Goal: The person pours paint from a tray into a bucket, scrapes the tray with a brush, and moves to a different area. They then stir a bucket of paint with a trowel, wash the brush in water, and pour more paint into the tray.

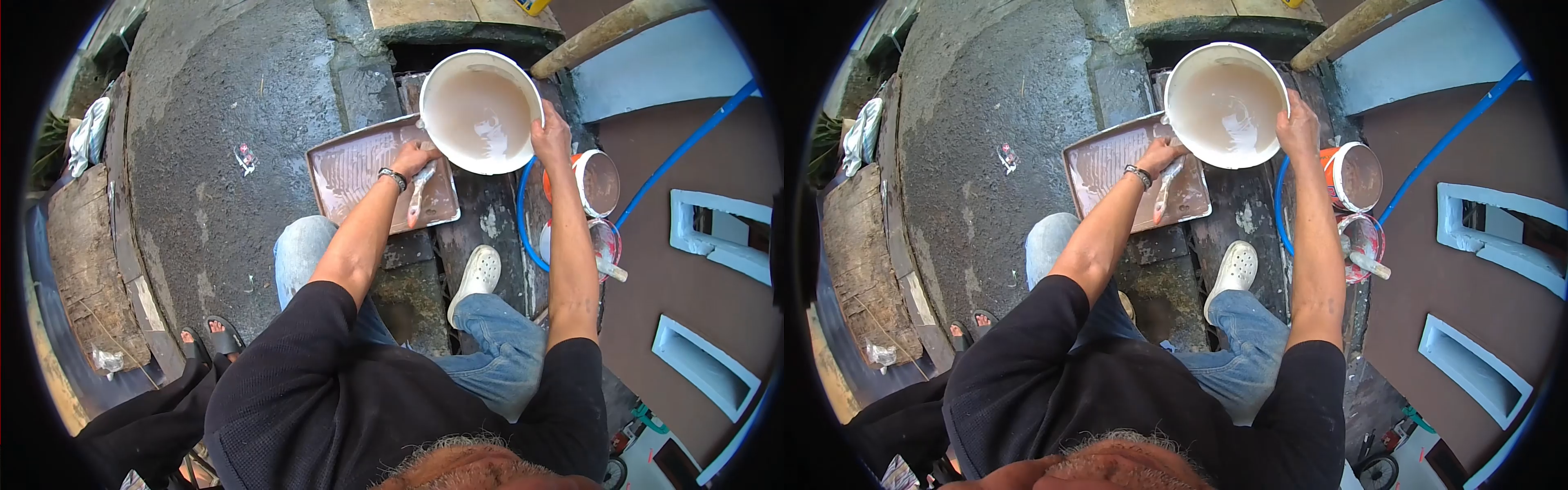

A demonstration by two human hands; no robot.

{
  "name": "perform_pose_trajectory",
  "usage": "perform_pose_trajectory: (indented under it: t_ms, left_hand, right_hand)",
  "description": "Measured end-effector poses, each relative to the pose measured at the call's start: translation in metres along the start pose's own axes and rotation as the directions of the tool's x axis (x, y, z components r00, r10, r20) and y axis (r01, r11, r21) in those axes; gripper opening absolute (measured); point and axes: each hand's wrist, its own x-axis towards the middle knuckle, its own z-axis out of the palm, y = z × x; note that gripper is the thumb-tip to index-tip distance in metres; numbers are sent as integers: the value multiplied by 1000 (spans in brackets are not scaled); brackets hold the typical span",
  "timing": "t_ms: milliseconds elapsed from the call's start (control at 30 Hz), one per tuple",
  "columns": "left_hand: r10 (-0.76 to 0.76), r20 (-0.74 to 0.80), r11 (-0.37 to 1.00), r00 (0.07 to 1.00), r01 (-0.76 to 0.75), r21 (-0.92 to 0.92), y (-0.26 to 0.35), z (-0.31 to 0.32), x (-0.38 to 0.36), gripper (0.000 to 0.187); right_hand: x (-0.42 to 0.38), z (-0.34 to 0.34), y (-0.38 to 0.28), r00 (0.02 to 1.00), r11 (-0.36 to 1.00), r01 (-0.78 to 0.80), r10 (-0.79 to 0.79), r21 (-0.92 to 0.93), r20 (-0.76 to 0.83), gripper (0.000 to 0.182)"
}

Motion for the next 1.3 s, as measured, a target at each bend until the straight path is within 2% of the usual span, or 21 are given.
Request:
perform_pose_trajectory:
  t_ms: [67, 100, 200, 300, 400, 433, 533, 567, 667, 800, 833, 933, 967, 1033, 1133, 1167, 1267, 1300]
  left_hand:
    - [78, 79, 986, 994, -88, 141, -24, 0, 30, 43]
    - [108, 76, 984, 991, -117, 135, -23, 1, 31, 43]
    - [66, -34, 993, 997, -63, 103, -14, 3, 29, 47]
    - [-136, -120, 987, 983, 124, -105, -5, 1, 20, 53]
    - [-127, 88, 987, 988, 134, -83, -4, -13, 13, 55]
    - [-40, 109, 996, 993, 48, -75, -3, -14, 13, 46]
    - [-41, 175, 928, 984, 102, -359, -8, -18, 18, 43]
    - [-42, 168, 847, 985, 125, -517, -13, -16, 18, 35]
    - [-13, 279, 710, 960, 206, -674, -26, -12, 15, 27]
    - [-189, 142, 843, 972, 235, -484, -31, -5, 27, 34]
    - [-219, 153, 911, 964, 258, -322, -34, -9, 35, 45]
    - [-2, 65, 897, 998, 30, -440, -44, -2, 36, 52]
    - [-80, 33, 939, 996, 86, -334, -41, -2, 39, 54]
    - [92, -54, 966, 994, -102, -236, -61, 16, 56, 49]
    - [216, -44, 970, 975, -209, 126, -69, 14, 59, 43]
    - [229, -17, 936, 973, -215, 279, -63, 6, 54, 41]
    - [342, 18, 765, 939, -290, 574, -45, -1, 40, 40]
    - [312, -8, 829, 950, -268, 491, -46, 1, 41, 41]
  right_hand:
    - [-1, 0, -2, 1000, 1000, 0, 0, -4, -15, 38]
    - [-1, 1, -1, 1000, 1000, 7, -7, -7, -21, 38]
    - [-2, 4, -1, 999, 1000, 20, -21, -20, -42, 38]
    - [-4, 7, 1, 998, 999, 32, -33, -31, -47, 39]
    - [-8, 7, 2, 996, 998, 61, -62, -30, -60, 40]
    - [-11, 7, 3, 995, 997, 73, -75, -28, -67, 40]
    - [-12, 11, 4, 989, 993, 105, -109, -46, -103, 40]
    - [-15, 12, 4, 990, 994, 94, -99, -58, -97, 40]
    - [-19, 12, -6, 990, 992, 118, -122, -48, -68, 41]
    - [-21, 15, -10, 976, 981, 186, -191, -51, -102, 41]
    - [-23, 13, -13, 972, 978, 202, -206, -47, -114, 41]
    - [-28, 11, -15, 978, 982, 186, -187, -21, -94, 42]
    - [-28, 10, -15, 982, 986, 169, -170, -14, -78, 42]
    - [-31, 15, -11, 977, 980, 192, -196, -55, -83, 41]
    - [-31, 13, -9, 970, 974, 216, -222, -69, -102, 43]
    - [-30, 13, -10, 967, 973, 222, -228, -64, -112, 44]
    - [-31, 20, 0, 962, 968, 241, -247, -65, -118, 47]
    - [-31, 21, 1, 958, 965, 252, -259, -67, -123, 48]
